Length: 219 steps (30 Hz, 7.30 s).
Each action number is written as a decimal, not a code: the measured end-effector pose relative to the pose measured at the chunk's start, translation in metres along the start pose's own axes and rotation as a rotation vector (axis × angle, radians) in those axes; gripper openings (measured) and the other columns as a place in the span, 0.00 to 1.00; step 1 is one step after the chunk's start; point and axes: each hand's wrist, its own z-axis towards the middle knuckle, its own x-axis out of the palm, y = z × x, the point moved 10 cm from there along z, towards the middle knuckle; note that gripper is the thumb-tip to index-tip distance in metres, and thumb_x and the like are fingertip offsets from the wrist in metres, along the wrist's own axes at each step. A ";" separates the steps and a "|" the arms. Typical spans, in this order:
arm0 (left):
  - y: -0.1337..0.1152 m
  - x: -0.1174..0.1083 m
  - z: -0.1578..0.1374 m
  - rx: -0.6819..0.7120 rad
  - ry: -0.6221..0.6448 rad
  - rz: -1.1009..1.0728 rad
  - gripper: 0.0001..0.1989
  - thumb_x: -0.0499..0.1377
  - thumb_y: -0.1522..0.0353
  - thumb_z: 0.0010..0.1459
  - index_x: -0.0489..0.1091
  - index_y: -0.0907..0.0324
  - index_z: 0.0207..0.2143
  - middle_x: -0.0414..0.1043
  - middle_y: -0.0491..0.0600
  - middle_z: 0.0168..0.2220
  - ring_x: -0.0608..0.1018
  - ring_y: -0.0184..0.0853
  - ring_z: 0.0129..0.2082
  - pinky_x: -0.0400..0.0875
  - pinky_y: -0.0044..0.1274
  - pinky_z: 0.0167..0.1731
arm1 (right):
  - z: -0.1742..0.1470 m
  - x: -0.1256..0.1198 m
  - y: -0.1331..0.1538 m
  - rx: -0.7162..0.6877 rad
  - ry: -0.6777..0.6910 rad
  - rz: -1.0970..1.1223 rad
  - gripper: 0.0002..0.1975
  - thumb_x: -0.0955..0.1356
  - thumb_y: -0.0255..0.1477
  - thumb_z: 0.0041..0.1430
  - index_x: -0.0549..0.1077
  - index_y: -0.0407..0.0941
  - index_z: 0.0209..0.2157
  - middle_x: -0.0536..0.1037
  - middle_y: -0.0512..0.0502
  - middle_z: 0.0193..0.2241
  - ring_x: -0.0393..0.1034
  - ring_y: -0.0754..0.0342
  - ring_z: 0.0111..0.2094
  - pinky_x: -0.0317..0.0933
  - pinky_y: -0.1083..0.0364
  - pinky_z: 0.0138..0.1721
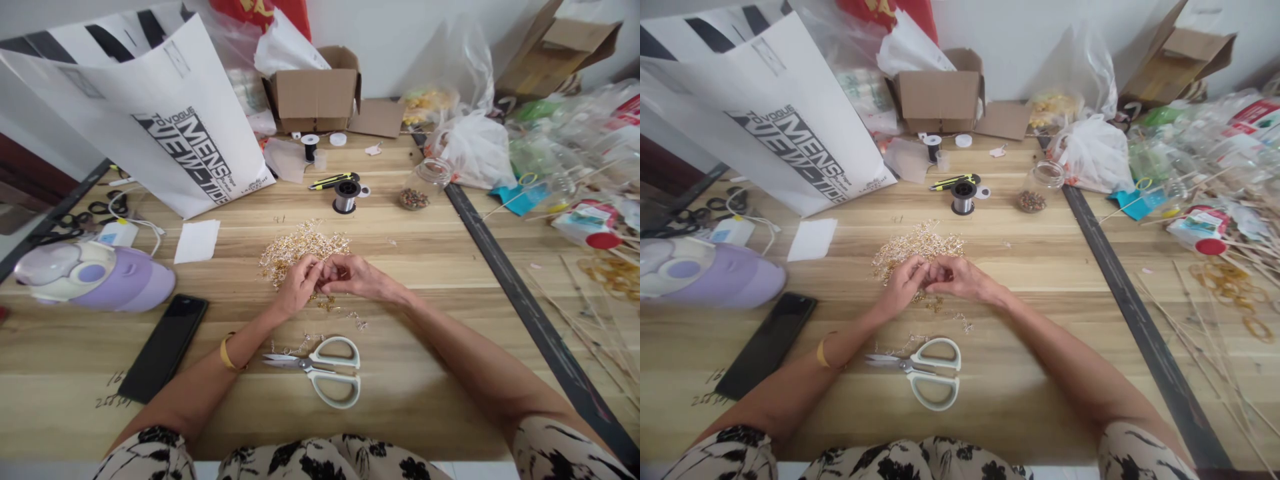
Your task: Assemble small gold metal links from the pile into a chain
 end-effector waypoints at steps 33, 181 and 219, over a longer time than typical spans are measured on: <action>0.029 0.017 0.001 -0.279 0.108 -0.614 0.12 0.61 0.65 0.52 0.67 0.64 0.35 0.74 0.49 0.28 0.78 0.32 0.26 0.75 0.25 0.31 | -0.005 -0.013 0.020 -0.078 -0.043 -0.347 0.05 0.64 0.28 0.59 0.70 0.42 0.32 0.61 0.55 0.20 0.52 0.61 0.22 0.48 0.60 0.23; 0.016 0.017 -0.004 -0.218 0.284 -0.443 0.09 0.63 0.66 0.47 0.69 0.65 0.26 0.66 0.43 0.21 0.67 0.24 0.21 0.60 0.19 0.25 | -0.092 0.132 0.058 -0.091 0.203 -1.217 0.30 0.63 0.18 0.52 0.57 0.41 0.58 0.72 0.38 0.41 0.64 0.46 0.40 0.61 0.52 0.36; 0.019 0.023 -0.002 -0.238 0.229 -0.640 0.07 0.64 0.68 0.47 0.71 0.64 0.27 0.68 0.44 0.22 0.70 0.25 0.21 0.63 0.19 0.25 | -0.110 0.018 0.010 0.381 -0.253 -0.139 0.27 0.69 0.36 0.53 0.64 0.44 0.54 0.70 0.50 0.30 0.62 0.58 0.28 0.60 0.60 0.29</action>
